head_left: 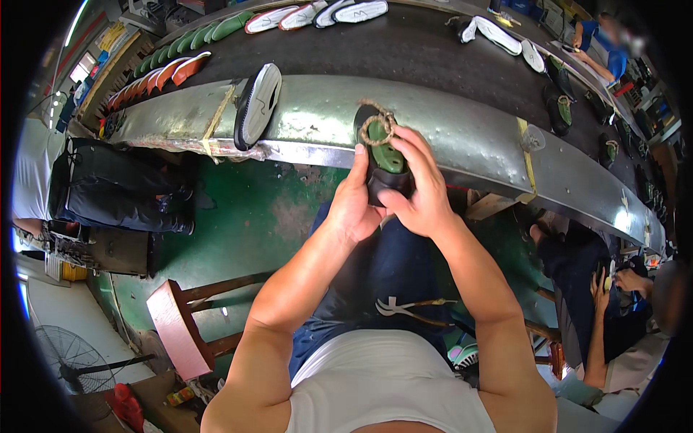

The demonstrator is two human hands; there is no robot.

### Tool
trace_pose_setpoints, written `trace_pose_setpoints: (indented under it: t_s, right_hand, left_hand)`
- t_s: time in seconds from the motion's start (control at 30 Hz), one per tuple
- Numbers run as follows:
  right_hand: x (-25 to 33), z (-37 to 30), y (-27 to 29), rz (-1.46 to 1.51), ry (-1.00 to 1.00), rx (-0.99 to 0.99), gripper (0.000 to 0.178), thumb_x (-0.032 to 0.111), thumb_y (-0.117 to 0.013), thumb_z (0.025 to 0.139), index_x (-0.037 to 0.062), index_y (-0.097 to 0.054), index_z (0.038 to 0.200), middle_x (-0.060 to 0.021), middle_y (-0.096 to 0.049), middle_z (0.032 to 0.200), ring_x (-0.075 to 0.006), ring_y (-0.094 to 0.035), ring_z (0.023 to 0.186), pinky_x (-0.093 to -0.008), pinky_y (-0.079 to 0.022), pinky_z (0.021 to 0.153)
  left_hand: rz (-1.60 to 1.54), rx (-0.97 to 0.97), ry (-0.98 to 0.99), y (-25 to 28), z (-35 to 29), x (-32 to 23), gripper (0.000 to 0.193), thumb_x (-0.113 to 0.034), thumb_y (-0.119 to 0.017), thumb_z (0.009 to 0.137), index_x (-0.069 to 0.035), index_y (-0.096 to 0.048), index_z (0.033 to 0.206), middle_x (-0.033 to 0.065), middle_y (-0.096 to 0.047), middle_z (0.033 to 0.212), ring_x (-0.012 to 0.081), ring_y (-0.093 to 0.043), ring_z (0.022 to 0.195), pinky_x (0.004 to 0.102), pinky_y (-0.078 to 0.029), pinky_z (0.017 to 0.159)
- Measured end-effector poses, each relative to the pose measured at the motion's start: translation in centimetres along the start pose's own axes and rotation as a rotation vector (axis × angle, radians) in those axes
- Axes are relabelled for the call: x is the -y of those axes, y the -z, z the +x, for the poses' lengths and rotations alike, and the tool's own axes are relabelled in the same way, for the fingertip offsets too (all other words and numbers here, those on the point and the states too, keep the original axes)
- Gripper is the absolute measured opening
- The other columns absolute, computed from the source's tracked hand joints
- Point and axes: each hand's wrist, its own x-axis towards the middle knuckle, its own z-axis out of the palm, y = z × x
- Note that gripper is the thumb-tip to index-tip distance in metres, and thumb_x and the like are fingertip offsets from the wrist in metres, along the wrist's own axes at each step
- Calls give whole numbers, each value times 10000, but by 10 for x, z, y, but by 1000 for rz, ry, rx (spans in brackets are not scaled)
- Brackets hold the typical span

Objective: Manually shaping and securing shoe uppers onto lasts using pincers and a shoe hammer on a production line.

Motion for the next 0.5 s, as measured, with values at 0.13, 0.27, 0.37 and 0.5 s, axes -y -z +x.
trace_pose_setpoints:
  t_s: [0.13,0.27,0.37,0.5]
  right_hand:
    - [-46,-39,51,-329,-200,23,621,305,-699,883,-65,-491,1337,-263,-452,1435,-453,-431,1337,-500,-350,1119]
    - [-108,-73,92,-948,-319,153,630,415,-693,849,-66,-560,1233,-238,-540,1325,-425,-464,1270,-545,-344,1056]
    - [-105,-67,79,-934,-317,176,639,438,-699,827,-53,-578,1217,-189,-571,1307,-388,-480,1259,-524,-359,1045]
    - [-104,-75,87,-925,-295,151,634,437,-727,786,-28,-594,1196,-168,-579,1298,-365,-490,1252,-520,-361,1035]
  left_hand:
    - [21,-46,64,0,21,-13,635,-641,-405,997,-96,-560,1285,133,-680,1096,312,-694,982,467,-620,731]
    - [135,-16,31,-6,72,-33,640,-653,-395,993,-98,-563,1263,135,-672,1061,334,-691,955,480,-622,673]
    - [36,56,-7,-14,157,-65,715,-691,-325,988,-68,-546,1259,177,-639,1072,380,-682,922,495,-621,678]
    - [77,-416,-134,-55,261,-97,856,-670,-311,1005,-36,-173,1563,210,-254,1603,423,-333,1437,629,-192,1182]
